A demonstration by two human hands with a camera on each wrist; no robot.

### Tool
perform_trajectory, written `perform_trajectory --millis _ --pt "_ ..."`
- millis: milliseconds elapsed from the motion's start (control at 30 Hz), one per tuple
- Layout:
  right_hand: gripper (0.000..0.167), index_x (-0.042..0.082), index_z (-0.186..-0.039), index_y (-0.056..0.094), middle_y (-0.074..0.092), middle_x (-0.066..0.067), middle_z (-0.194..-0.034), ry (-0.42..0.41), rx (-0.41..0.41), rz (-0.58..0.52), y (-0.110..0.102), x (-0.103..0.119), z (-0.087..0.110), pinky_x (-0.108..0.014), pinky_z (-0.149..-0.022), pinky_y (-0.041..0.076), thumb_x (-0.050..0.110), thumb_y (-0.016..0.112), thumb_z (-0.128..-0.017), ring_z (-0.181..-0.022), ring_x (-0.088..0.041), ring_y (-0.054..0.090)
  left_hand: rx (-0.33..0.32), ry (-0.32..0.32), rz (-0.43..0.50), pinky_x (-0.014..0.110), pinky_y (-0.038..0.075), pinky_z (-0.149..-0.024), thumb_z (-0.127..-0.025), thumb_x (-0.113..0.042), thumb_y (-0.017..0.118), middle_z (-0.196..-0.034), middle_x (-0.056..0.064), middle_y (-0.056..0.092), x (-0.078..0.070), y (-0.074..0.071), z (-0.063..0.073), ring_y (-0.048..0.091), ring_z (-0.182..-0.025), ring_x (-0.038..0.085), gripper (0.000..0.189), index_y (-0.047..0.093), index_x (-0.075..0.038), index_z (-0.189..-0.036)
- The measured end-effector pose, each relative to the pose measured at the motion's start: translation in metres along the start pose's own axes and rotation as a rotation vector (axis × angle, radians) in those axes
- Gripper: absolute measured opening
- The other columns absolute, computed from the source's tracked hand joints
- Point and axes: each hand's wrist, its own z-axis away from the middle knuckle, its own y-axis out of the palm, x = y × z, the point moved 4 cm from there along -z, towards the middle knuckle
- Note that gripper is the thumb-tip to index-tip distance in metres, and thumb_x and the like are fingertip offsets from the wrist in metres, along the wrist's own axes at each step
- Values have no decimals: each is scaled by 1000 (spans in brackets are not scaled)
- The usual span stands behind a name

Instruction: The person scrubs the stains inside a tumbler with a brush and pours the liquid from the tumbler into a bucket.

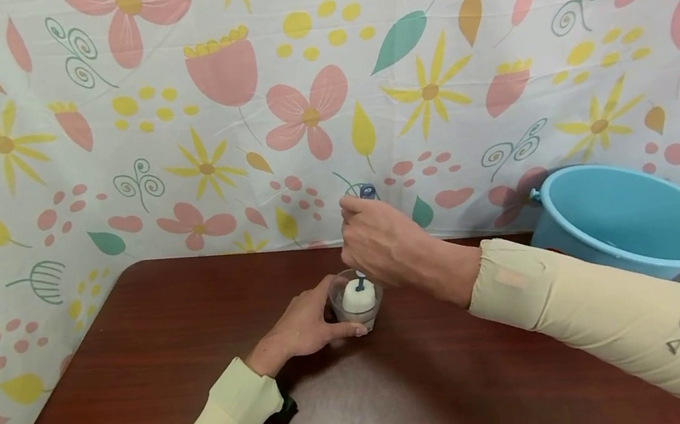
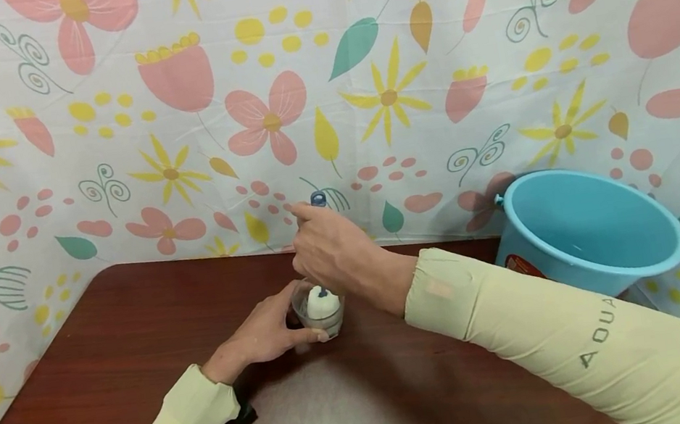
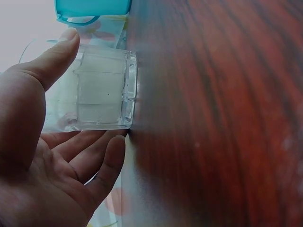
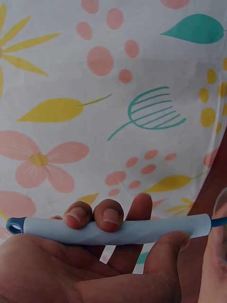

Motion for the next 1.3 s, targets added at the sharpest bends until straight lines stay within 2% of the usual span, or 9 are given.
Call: perform_trajectory --millis 200,433,767,1067,1300 --pt "33 21 -65 64 57 -1 -62 11 -1 -14 -3 -6 4 -41 -89 30 25 62 -98 -71 -22 47 0 6 12 36 52 -93 -84 -61 85 -128 -12 67 0 0 1 64 -108 6 90 44 -28 -156" --pt "30 20 -64 63 60 -2 -65 39 -36 -52 -7 -17 11 -40 -90 31 30 69 -91 -75 -24 52 -10 21 33 36 53 -89 -84 -57 87 -122 -11 68 -1 0 1 65 -99 7 85 48 -25 -152" --pt "32 20 -62 57 58 -4 -66 64 -33 -38 -14 -30 15 -40 -88 32 26 63 -93 -75 -25 52 -20 23 29 39 53 -93 -85 -57 87 -134 -6 66 -1 0 1 65 -111 11 90 44 -22 -157" --pt "28 20 -65 61 59 -4 -68 76 -52 -45 -17 -39 17 -41 -90 33 25 63 -93 -78 -27 55 -19 22 17 36 53 -92 -83 -58 87 -126 -9 68 0 0 0 65 -107 8 90 46 -22 -154" --pt "28 19 -64 61 62 -5 -67 77 -65 -32 -19 -43 19 -41 -88 33 25 65 -91 -74 -27 55 -12 20 1 34 54 -90 -83 -59 87 -123 -10 69 1 1 -2 65 -104 7 87 47 -23 -152"
